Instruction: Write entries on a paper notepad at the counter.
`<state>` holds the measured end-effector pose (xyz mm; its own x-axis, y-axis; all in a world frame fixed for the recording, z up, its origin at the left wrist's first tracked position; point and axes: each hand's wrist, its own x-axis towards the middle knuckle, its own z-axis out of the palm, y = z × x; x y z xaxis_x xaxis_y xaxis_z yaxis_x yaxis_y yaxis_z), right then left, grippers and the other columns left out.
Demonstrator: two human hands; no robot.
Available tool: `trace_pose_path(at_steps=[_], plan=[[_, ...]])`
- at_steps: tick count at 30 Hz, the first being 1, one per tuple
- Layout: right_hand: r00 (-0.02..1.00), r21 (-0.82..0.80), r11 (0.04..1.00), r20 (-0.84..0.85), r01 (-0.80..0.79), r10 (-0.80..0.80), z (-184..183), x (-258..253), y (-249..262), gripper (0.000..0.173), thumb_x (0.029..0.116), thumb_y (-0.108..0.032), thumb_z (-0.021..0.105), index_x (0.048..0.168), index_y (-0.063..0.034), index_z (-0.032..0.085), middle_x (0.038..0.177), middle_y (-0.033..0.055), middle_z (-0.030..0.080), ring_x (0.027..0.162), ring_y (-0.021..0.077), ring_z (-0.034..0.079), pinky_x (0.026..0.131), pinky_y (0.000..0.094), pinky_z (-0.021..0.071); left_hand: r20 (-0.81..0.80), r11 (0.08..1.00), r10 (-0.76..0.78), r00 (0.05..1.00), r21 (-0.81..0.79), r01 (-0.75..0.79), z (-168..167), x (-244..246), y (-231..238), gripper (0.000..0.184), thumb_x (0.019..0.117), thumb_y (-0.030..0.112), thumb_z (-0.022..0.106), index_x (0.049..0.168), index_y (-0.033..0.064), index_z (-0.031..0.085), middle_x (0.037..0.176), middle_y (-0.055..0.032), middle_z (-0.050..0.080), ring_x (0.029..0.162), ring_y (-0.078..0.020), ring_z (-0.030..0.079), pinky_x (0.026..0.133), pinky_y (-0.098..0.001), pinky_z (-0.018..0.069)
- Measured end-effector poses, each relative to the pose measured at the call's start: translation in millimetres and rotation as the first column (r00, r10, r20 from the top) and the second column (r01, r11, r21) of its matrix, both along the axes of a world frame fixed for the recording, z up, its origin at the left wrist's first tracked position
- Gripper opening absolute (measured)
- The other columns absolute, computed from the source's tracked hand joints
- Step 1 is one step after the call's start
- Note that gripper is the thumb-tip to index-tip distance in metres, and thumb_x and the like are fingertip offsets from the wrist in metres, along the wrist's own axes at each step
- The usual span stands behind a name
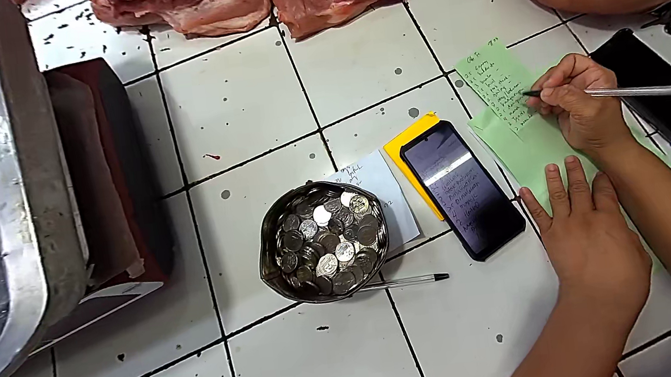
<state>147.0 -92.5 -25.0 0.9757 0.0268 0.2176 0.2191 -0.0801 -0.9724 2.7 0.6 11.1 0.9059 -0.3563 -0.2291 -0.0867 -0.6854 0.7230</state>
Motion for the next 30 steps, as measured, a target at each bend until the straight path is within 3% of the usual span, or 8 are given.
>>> trace_pose_path(at_steps=[3,5,12,26,30], plan=[[0.999,-0.027,1.000,0.042,-0.011,0.012,-1,-1,2,0.028,0.0818,0.002,0.045,0.072,-0.0231,0.055,0.068,-0.0142,0.063,0.060,-0.0038,0.058,0.054,0.0130,0.0478,0.006,1.000,-0.005,1.000,0.008,0.005,-1,0,-1,0.058,0.0948,0.017,0.061,0.152,0.0163,0.051,0.168,-0.0050,0.030,0.157,-0.0320,0.020,0.121,-0.0671,0.0027],[0.997,-0.069,0.997,0.067,-0.020,0.025,0,-2,5,0.028,0.0789,0.002,0.045,0.067,-0.0231,0.052,0.062,-0.0148,0.057,0.054,-0.0051,0.052,0.050,0.0122,0.0401,0.011,1.000,-0.002,1.000,0.005,0.001,-1,0,-1,0.055,0.0952,0.016,0.060,0.150,0.0145,0.053,0.167,-0.0054,0.031,0.157,-0.0324,0.020,0.121,-0.0671,0.0035],[0.996,-0.167,0.986,0.086,0.012,0.003,0,-3,8,0.026,0.0802,0.001,0.046,0.067,-0.0215,0.047,0.058,-0.0155,0.049,0.051,-0.0068,0.044,0.048,0.0114,0.0337,0.014,1.000,0.011,1.000,0.013,-0.011,-1,0,-1,0.055,0.0950,0.018,0.060,0.149,0.0145,0.054,0.167,-0.0051,0.032,0.157,-0.0316,0.021,0.122,-0.0659,0.0033],[0.997,-0.179,0.984,0.077,0.011,0.002,0,-4,9,0.026,0.0804,0.001,0.046,0.068,-0.0209,0.048,0.058,-0.0152,0.049,0.050,-0.0070,0.043,0.047,0.0112,0.0331,-0.020,0.999,-0.019,1.000,0.029,0.019,1,1,0,0.056,0.0970,0.019,0.058,0.152,0.0154,0.051,0.168,-0.0036,0.028,0.158,-0.0302,0.017,0.122,-0.0647,0.0013],[0.995,-0.244,0.969,0.097,0.023,0.001,-1,-5,10,0.024,0.0807,0.001,0.048,0.067,-0.0196,0.047,0.058,-0.0146,0.047,0.051,-0.0066,0.042,0.048,0.0115,0.0324,0.030,1.000,0.021,0.999,-0.002,-0.021,-2,-1,-1,0.054,0.0941,0.018,0.061,0.148,0.0119,0.056,0.166,-0.0059,0.034,0.156,-0.0318,0.022,0.121,-0.0669,0.0043]])
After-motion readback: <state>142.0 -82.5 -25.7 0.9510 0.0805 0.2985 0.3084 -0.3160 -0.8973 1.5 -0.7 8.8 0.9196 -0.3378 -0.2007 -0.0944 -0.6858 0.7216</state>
